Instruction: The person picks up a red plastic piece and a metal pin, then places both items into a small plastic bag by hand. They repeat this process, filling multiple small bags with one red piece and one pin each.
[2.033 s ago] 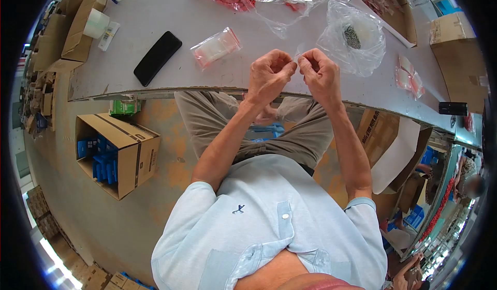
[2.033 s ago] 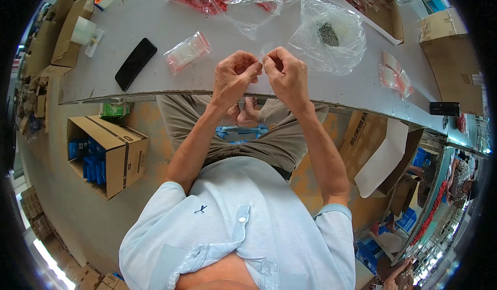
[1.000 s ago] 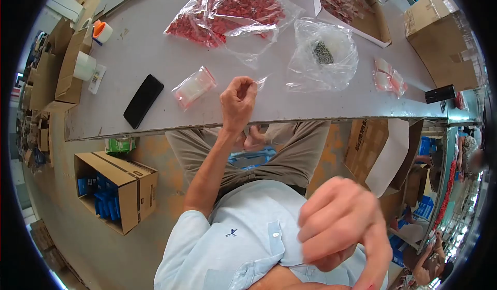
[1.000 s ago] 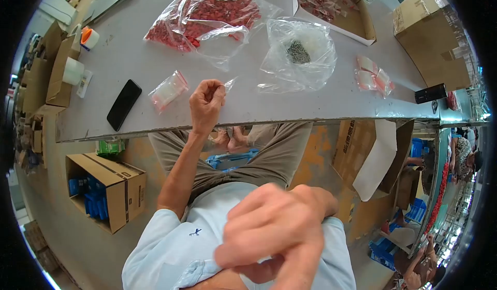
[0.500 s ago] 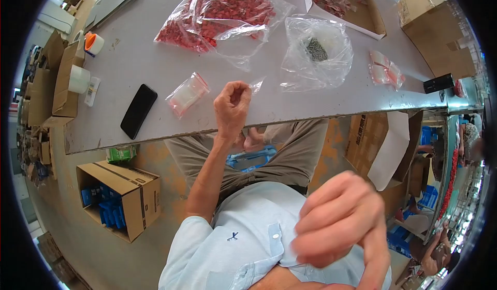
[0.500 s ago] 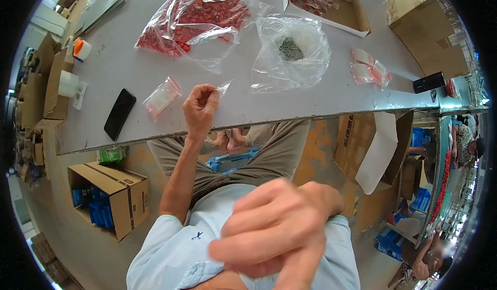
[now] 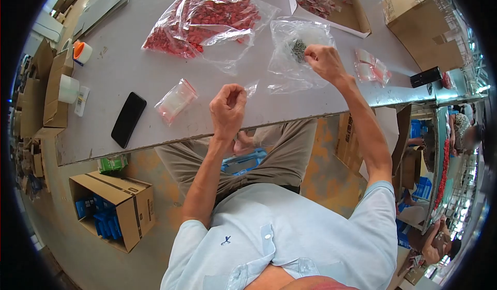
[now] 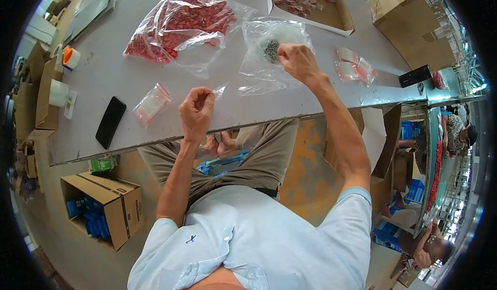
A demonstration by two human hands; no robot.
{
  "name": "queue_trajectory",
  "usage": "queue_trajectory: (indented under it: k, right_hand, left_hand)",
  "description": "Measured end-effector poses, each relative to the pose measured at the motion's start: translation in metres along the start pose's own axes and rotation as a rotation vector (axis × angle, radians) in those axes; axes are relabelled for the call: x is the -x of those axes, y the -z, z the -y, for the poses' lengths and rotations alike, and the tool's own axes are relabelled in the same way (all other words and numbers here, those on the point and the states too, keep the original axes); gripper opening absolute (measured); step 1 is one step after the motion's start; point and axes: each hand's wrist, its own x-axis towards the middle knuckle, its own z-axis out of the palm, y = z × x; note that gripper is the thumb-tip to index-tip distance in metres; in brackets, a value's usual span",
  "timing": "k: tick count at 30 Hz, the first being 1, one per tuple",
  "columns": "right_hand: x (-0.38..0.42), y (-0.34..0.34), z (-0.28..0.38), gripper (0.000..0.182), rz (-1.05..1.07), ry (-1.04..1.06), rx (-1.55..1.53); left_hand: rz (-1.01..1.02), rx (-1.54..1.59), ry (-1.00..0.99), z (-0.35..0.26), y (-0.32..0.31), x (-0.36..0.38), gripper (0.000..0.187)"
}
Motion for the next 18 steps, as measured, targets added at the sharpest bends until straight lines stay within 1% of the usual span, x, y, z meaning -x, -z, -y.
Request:
queue_trajectory:
  k: [2, 4, 5, 7, 8, 10, 11, 13, 14, 16, 18]
  right_hand:
    - [-0.013, -0.011, -0.004, 0.020, 0.023, 0.002, 0.036]
    - [-0.021, -0.016, -0.003, 0.020, 0.036, 0.103, 0.022]
    - [-0.025, -0.016, -0.004, 0.020, 0.037, 0.100, 0.019]
    - [-0.034, -0.012, -0.006, 0.020, 0.186, 0.045, -0.067]
    - [-0.036, -0.010, -0.006, 0.020, 0.190, 0.046, -0.063]
    - [-0.038, -0.005, -0.006, 0.020, 0.322, -0.069, -0.152]
    - [-0.038, -0.005, -0.007, 0.020, 0.325, -0.068, -0.150]
    - [-0.036, -0.004, -0.015, 0.015, 0.322, -0.133, -0.291]
    - [-0.034, -0.006, -0.018, 0.015, 0.326, -0.131, -0.287]
    - [-0.025, -0.008, -0.021, 0.014, 0.186, -0.188, -0.485]
    - [-0.020, -0.008, -0.025, 0.014, 0.168, -0.200, -0.535]
  left_hand:
    - [-0.005, -0.007, 0.013, 0.000, 0.002, 0.001, 0.006]
    - [0.007, -0.017, -0.001, 0.001, 0.003, 0.001, 0.006]
    - [0.012, -0.021, -0.022, 0.002, 0.003, 0.001, 0.006]
    - [0.009, -0.011, -0.023, 0.002, 0.004, 0.000, 0.006]
    - [0.005, 0.002, -0.024, 0.003, 0.003, 0.000, 0.006]
    - [0.007, -0.004, -0.015, 0.001, 0.003, 0.000, 0.006]
    - [0.010, -0.014, -0.010, 0.000, 0.004, 0.000, 0.006]
    - [0.010, -0.041, -0.023, -0.001, 0.005, 0.001, 0.006]
    - [0.014, -0.070, -0.036, -0.001, 0.005, 0.001, 0.005]
    - [-0.003, -0.048, -0.031, 0.000, 0.004, 0.001, 0.005]
    - [-0.018, -0.026, -0.026, -0.001, 0.002, 0.001, 0.005]
